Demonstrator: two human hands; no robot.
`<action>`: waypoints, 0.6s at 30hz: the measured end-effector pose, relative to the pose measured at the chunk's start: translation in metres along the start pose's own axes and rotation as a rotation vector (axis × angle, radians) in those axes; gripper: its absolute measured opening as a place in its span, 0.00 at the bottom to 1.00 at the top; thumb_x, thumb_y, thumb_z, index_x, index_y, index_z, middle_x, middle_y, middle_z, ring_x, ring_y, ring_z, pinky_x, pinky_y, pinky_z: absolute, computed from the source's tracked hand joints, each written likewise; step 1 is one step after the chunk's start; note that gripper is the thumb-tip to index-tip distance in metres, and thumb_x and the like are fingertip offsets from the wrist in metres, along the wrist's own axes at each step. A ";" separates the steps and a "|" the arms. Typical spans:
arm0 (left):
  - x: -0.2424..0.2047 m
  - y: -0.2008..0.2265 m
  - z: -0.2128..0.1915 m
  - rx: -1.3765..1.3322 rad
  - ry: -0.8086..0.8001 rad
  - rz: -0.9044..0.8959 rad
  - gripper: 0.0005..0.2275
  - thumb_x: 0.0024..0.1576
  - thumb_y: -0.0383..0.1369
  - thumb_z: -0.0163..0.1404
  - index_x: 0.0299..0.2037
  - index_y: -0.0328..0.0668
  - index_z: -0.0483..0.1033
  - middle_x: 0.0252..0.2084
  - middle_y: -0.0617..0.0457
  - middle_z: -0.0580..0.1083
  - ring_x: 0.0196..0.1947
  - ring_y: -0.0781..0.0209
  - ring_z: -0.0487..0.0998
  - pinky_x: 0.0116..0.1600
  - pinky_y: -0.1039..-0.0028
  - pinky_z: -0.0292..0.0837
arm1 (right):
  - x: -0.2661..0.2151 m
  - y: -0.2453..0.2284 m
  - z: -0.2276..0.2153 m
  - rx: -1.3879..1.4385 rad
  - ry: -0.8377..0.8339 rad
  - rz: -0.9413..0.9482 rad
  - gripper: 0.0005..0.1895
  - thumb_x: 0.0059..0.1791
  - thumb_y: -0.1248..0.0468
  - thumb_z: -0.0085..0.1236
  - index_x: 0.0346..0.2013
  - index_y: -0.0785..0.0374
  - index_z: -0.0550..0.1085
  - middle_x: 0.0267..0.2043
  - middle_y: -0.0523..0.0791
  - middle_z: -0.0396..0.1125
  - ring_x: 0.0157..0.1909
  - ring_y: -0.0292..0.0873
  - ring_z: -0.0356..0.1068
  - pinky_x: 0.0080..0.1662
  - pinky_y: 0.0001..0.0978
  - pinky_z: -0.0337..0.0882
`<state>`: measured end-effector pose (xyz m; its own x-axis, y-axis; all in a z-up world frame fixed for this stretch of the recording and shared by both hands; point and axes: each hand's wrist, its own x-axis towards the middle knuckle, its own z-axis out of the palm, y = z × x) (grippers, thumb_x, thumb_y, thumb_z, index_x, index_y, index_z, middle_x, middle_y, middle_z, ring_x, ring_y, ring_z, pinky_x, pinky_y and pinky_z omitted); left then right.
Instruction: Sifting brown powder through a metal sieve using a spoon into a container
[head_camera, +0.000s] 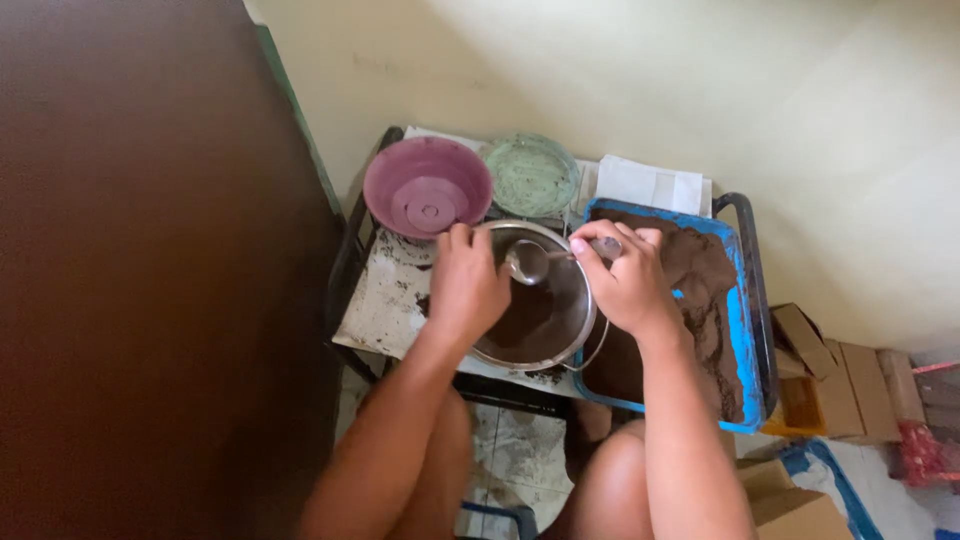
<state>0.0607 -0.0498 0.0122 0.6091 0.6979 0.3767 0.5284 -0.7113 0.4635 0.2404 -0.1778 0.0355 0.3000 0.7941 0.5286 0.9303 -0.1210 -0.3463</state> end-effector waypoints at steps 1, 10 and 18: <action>-0.001 -0.008 0.005 0.002 0.074 0.032 0.21 0.45 0.33 0.64 0.46 0.30 0.73 0.43 0.36 0.69 0.45 0.35 0.73 0.47 0.53 0.74 | 0.001 -0.001 0.001 0.031 0.007 -0.020 0.04 0.55 0.53 0.56 0.42 0.45 0.76 0.32 0.36 0.72 0.43 0.41 0.74 0.55 0.35 0.62; 0.031 -0.079 0.010 -0.034 0.154 0.211 0.18 0.47 0.30 0.64 0.45 0.31 0.74 0.43 0.36 0.67 0.45 0.32 0.72 0.50 0.51 0.70 | 0.000 0.019 0.008 0.242 0.083 -0.117 0.03 0.55 0.62 0.60 0.41 0.48 0.80 0.39 0.37 0.77 0.41 0.42 0.75 0.48 0.31 0.63; 0.046 -0.086 0.026 -0.257 0.021 0.300 0.15 0.56 0.29 0.60 0.49 0.29 0.74 0.41 0.37 0.67 0.44 0.31 0.72 0.53 0.50 0.68 | 0.002 0.027 0.021 0.373 -0.047 -0.106 0.05 0.54 0.66 0.62 0.41 0.51 0.82 0.40 0.39 0.78 0.40 0.44 0.76 0.47 0.31 0.64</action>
<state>0.0590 0.0413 -0.0305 0.6999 0.4659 0.5413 0.1617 -0.8416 0.5153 0.2614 -0.1669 0.0108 0.1881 0.8182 0.5433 0.8126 0.1810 -0.5540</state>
